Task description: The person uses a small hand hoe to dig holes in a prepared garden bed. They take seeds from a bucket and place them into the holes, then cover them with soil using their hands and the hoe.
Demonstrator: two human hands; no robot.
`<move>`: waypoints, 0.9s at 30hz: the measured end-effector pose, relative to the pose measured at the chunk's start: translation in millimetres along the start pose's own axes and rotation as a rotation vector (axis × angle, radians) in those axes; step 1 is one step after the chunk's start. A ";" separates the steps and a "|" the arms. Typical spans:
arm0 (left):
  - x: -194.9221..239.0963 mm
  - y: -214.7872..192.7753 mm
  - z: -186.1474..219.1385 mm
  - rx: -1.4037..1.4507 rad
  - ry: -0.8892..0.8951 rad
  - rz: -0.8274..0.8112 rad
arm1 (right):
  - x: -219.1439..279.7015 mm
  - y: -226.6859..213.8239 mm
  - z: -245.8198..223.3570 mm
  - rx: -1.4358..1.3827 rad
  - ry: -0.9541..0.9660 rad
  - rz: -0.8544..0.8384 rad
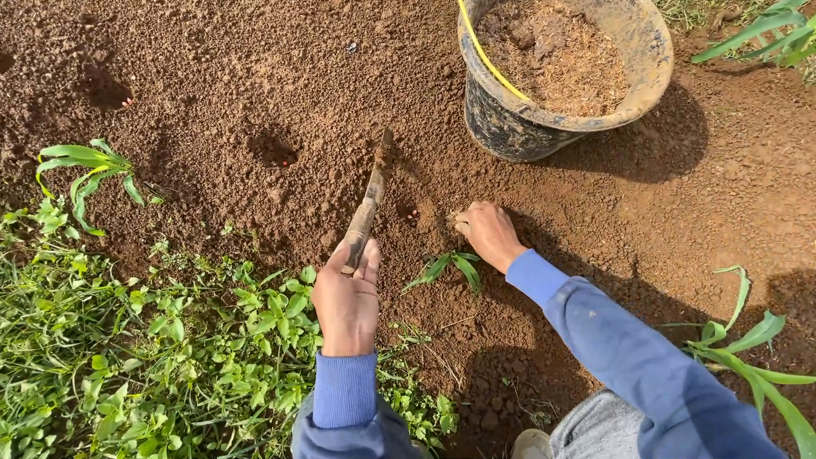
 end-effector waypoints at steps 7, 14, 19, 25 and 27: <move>13.2 8.2 -1.4 -0.007 -0.023 -0.041 | -16.1 15.4 8.9 0.205 -0.008 0.059; 12.6 15.6 -5.3 -0.046 -0.001 -0.066 | -17.0 15.9 -1.4 0.201 -0.028 0.104; 3.1 10.5 -10.9 -0.077 -0.065 -0.060 | -10.6 2.1 2.5 0.098 0.017 -0.054; -1.9 16.3 -8.2 -0.150 -0.092 -0.091 | -1.7 -27.6 -9.2 0.023 0.009 0.021; -13.1 18.9 -14.0 -0.207 -0.109 -0.125 | -3.2 -22.0 -5.1 0.050 -0.028 0.024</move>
Point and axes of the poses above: each hand's wrist, its own x-axis away from the middle knuckle, its own y-axis out of the palm, z = x × y, the point moved 3 cm from there along -x, towards the middle knuckle, and after that the axes turned 11 degrees about -x, right-handed, at the moved point
